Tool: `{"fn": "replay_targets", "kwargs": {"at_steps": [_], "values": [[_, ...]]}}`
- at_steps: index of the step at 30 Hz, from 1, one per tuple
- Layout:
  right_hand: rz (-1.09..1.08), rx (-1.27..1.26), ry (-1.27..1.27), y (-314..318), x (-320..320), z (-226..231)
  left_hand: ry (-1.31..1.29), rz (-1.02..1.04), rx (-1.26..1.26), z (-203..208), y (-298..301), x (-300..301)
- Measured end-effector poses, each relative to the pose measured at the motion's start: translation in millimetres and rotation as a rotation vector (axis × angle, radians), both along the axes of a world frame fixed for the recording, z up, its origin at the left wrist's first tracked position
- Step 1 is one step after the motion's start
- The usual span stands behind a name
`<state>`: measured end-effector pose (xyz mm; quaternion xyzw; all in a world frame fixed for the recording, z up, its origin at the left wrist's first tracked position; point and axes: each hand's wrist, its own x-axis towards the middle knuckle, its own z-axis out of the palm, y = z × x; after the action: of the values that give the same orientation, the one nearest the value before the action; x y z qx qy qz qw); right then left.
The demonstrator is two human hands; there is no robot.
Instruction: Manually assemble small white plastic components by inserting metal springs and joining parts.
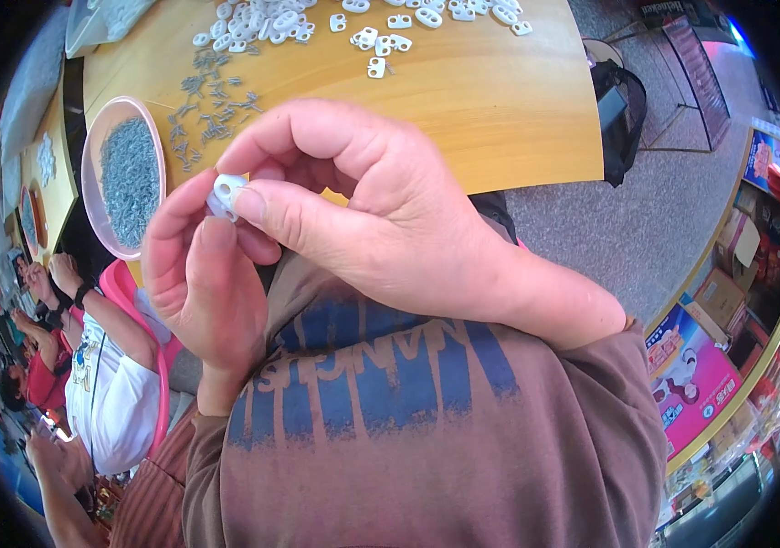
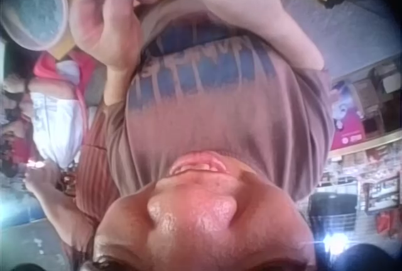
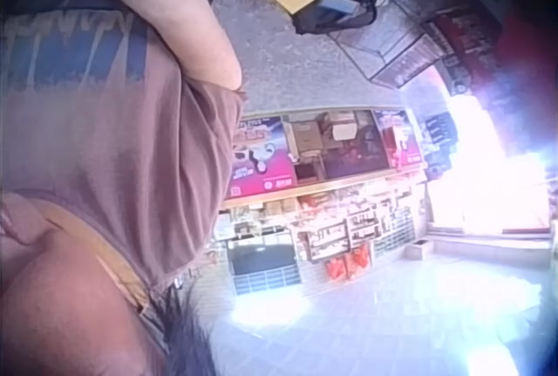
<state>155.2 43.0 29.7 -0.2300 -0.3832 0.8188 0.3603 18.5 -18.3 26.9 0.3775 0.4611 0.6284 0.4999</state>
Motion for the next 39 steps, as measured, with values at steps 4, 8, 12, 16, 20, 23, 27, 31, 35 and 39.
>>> {"fn": "replay_targets", "kwargs": {"at_steps": [4, 8, 12, 16, 20, 23, 27, 31, 35, 39], "values": [[-0.002, 0.028, -0.023, 1, 2, 0, 0.102, -0.019, 0.079, -6, -3, -1], [0.0, -0.018, -0.006, -1, 1, 0, 0.2, -0.025, 0.105, -9, -5, -3], [0.002, -0.048, -0.049, -3, 0, 1, 0.233, 0.03, 0.159, -10, -5, -1], [0.003, -0.029, -0.038, -4, 1, -2, 0.334, 0.008, 0.196, -12, -6, -5], [0.003, -0.082, -0.005, -4, 2, -1, 0.365, -0.003, 0.168, -12, -9, -5], [-0.004, -0.101, 0.0, -4, 2, 2, 0.388, -0.016, 0.178, -12, -9, -6], [0.01, -0.122, 0.031, -6, 3, 1, 0.318, -0.011, 0.199, -12, -9, -3], [0.008, -0.08, -0.031, -7, 3, 2, 0.416, 0.05, 0.208, -13, -10, -5], [0.006, -0.036, -0.02, -8, 3, 1, 0.579, 0.037, 0.224, -17, -12, -11], [-0.013, 0.116, -0.081, -10, 1, -5, 0.404, 0.138, 0.239, -15, -7, 2]]}}
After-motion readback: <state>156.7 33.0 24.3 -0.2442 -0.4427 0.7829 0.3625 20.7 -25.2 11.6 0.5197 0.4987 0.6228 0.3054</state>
